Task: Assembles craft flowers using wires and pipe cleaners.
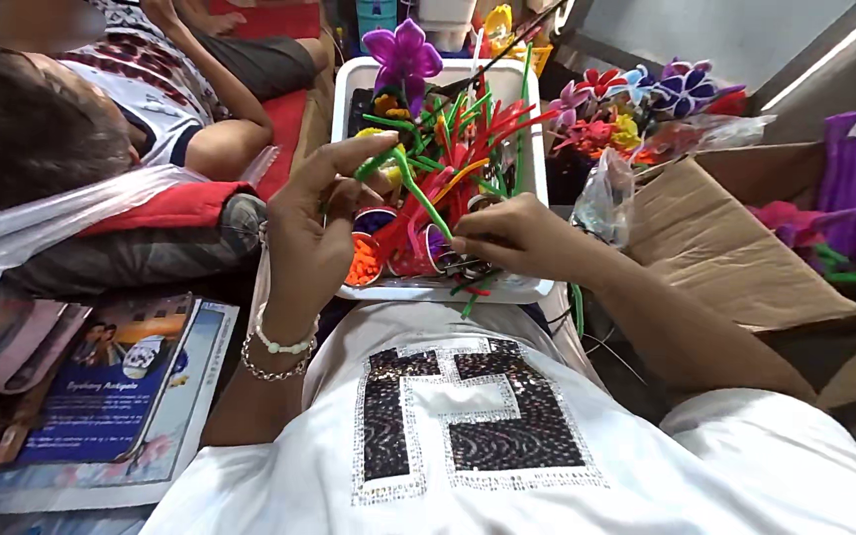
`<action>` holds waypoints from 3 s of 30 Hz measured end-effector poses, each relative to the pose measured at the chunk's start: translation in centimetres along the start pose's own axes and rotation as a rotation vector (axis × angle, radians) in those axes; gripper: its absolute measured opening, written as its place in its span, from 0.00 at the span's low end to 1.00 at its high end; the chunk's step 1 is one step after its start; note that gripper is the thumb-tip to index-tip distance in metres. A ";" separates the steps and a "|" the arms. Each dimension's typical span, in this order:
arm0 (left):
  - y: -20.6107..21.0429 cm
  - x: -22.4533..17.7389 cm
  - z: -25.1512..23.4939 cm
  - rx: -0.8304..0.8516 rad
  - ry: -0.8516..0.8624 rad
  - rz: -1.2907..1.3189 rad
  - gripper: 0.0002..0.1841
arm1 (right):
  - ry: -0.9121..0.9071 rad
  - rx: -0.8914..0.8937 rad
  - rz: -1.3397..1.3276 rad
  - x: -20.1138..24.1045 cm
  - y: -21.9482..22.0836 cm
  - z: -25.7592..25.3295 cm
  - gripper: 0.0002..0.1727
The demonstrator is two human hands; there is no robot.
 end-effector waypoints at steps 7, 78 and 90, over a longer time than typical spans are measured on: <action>-0.1 0.9 -0.4 -0.113 0.041 -0.369 0.21 | -0.050 -0.050 -0.055 3.8 -3.6 2.5 0.15; 2.7 -0.8 0.5 0.080 0.082 0.091 0.19 | 0.063 0.009 -0.005 -1.2 -0.3 0.6 0.16; 2.5 0.1 0.6 0.057 0.022 -0.383 0.30 | 0.122 0.096 0.130 3.2 -3.3 3.9 0.14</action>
Point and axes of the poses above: each hand's wrist, its own z-axis away from the middle knuckle, its own y-axis out of the palm, x = y × z, the point moved 3 cm from there along -z, towards the middle knuckle, and after that the axes turned 1 degree about z, right-handed, at the moved point
